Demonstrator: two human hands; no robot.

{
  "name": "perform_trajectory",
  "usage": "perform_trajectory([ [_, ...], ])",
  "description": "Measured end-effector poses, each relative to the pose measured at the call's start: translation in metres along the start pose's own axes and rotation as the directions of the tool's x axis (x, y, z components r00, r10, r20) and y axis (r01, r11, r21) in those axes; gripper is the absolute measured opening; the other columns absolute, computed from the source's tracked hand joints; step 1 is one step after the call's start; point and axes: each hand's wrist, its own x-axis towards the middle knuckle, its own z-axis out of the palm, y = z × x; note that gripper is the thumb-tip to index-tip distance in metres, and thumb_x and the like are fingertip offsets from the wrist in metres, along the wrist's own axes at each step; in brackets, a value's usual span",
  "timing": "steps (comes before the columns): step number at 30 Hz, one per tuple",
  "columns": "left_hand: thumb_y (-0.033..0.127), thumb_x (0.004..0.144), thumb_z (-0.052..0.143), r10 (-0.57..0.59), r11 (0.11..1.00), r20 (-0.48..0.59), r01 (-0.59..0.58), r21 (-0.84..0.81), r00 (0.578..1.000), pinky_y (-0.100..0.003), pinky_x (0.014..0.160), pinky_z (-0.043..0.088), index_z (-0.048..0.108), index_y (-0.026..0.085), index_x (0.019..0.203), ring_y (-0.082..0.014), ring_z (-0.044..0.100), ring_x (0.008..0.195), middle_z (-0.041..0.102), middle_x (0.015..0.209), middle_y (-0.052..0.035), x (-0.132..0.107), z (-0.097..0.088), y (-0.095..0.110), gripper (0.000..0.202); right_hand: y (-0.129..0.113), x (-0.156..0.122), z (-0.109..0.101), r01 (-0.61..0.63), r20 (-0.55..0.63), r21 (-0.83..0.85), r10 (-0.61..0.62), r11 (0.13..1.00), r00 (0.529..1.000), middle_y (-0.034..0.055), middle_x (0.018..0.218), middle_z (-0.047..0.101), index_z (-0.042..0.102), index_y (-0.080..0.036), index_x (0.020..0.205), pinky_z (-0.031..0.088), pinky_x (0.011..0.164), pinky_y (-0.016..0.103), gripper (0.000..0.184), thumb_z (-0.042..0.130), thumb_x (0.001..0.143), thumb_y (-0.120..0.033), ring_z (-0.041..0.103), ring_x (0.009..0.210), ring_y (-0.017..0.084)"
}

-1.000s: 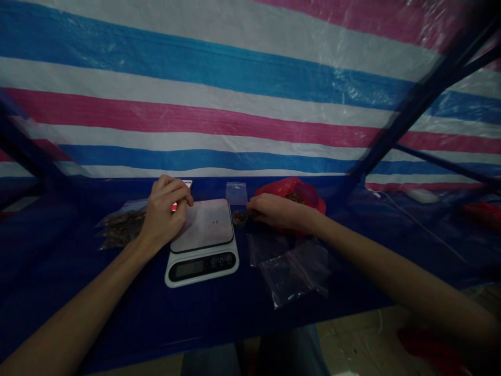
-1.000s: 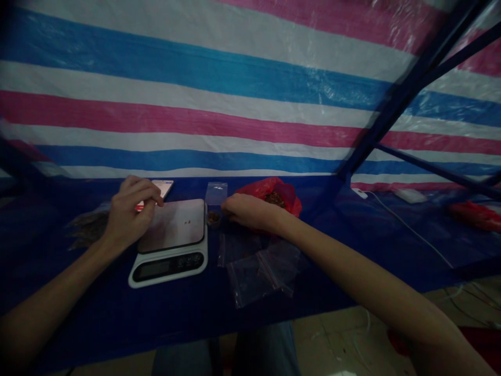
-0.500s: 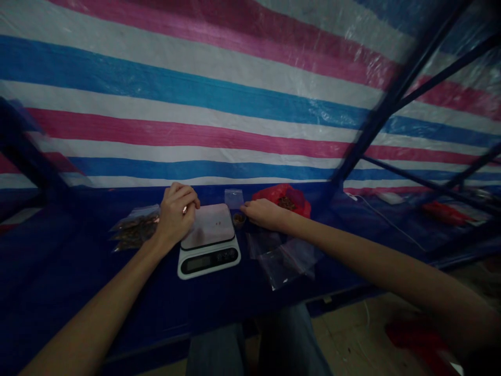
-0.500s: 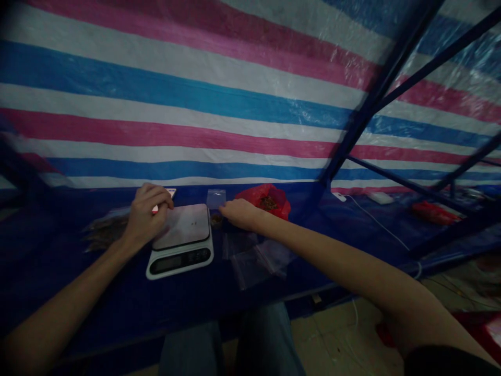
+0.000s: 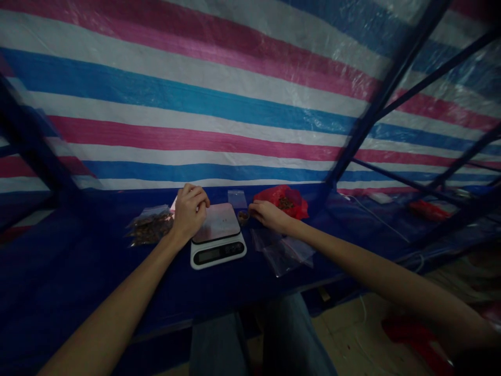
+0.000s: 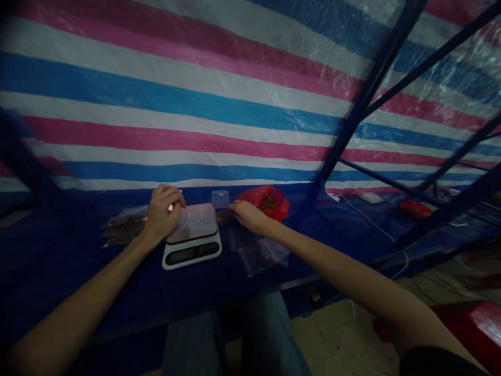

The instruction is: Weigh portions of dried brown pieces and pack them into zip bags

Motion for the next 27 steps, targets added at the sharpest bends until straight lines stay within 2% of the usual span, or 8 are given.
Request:
perform_trajectory([
  [5,0.005,0.077,0.047,0.009,1.0,0.005,-0.009,0.007,1.0,-0.044,0.084,0.04,0.057,0.02,0.063,-0.0251,0.054,0.091,0.064,0.074,-0.0049,-0.001,0.0,-0.004,0.024,0.003,0.007,-0.003,0.025,0.028,0.1,-0.028,0.995,0.999,0.0119,0.106,0.065,0.067,-0.011,0.116,0.046,0.083,0.03,0.026,0.065,0.091,-0.014,0.063,0.091,0.02],
  [8,0.005,0.077,0.048,0.005,1.0,0.0,-0.005,0.012,1.0,-0.043,0.083,0.04,0.057,0.02,0.063,-0.0249,0.054,0.09,0.063,0.074,-0.0045,-0.002,0.001,-0.004,0.023,0.001,0.011,0.004,0.007,-0.001,0.111,-0.007,0.994,1.0,0.0118,0.106,0.064,0.066,-0.011,0.113,0.046,0.084,0.03,0.021,0.063,0.094,-0.017,0.062,0.092,0.02],
  [12,0.004,0.077,0.047,-0.029,1.0,-0.009,0.029,0.009,1.0,-0.042,0.082,0.039,0.057,0.02,0.063,-0.0241,0.052,0.088,0.063,0.073,-0.004,-0.002,0.002,-0.004,0.024,0.002,0.017,0.012,-0.029,-0.041,0.094,0.033,0.995,0.999,0.0119,0.1,0.065,0.066,-0.01,0.101,0.045,0.082,0.029,0.013,0.056,0.093,-0.006,0.06,0.091,0.02],
  [17,0.003,0.078,0.047,-0.035,0.999,-0.022,0.035,0.025,0.999,-0.042,0.083,0.039,0.056,0.02,0.063,-0.024,0.052,0.088,0.062,0.073,-0.004,-0.002,0.0,-0.004,0.025,0.009,0.02,-0.01,-0.013,-0.102,0.154,0.029,0.988,0.994,0.0088,0.089,0.068,0.068,-0.011,0.089,0.044,0.076,0.028,0.01,0.06,0.089,-0.006,0.06,0.079,0.017],
  [20,0.003,0.079,0.047,-0.023,0.999,-0.024,0.024,0.042,0.999,-0.042,0.083,0.039,0.057,0.02,0.063,-0.0241,0.052,0.089,0.062,0.073,-0.0042,-0.001,0.0,-0.004,0.025,0.005,0.024,-0.025,0.02,-0.19,0.337,0.047,0.941,0.981,0.0063,0.086,0.07,0.07,-0.011,0.092,0.046,0.07,0.025,0.008,0.063,0.089,-0.011,0.062,0.074,0.015],
  [23,0.004,0.079,0.048,-0.019,0.999,-0.011,0.019,0.047,1.0,-0.042,0.082,0.039,0.058,0.02,0.063,-0.0241,0.052,0.089,0.063,0.075,-0.0045,-0.001,0.0,-0.004,0.025,-0.006,0.027,-0.031,0.085,-0.137,0.479,-0.021,0.874,0.99,0.0042,0.081,0.072,0.073,-0.012,0.091,0.047,0.067,0.024,0.007,0.071,0.084,-0.013,0.064,0.07,0.014],
  [25,0.004,0.078,0.048,-0.013,0.999,-0.012,0.013,0.049,1.0,-0.042,0.082,0.04,0.059,0.02,0.063,-0.0239,0.052,0.088,0.063,0.076,-0.0045,-0.001,0.0,-0.004,0.024,-0.01,0.025,-0.033,0.114,-0.117,0.501,-0.063,0.858,0.991,0.0049,0.085,0.074,0.074,-0.012,0.096,0.049,0.07,0.025,0.014,0.074,0.081,-0.012,0.066,0.074,0.015],
  [27,0.004,0.077,0.048,-0.005,0.998,-0.025,0.007,0.055,1.0,-0.042,0.083,0.04,0.059,0.02,0.062,-0.0239,0.052,0.088,0.064,0.075,-0.0042,-0.001,0.0,-0.005,0.024,-0.008,0.016,-0.038,0.123,-0.194,0.511,-0.025,0.851,0.981,0.0064,0.094,0.076,0.074,-0.013,0.102,0.05,0.076,0.027,0.018,0.071,0.084,-0.011,0.068,0.081,0.016],
])
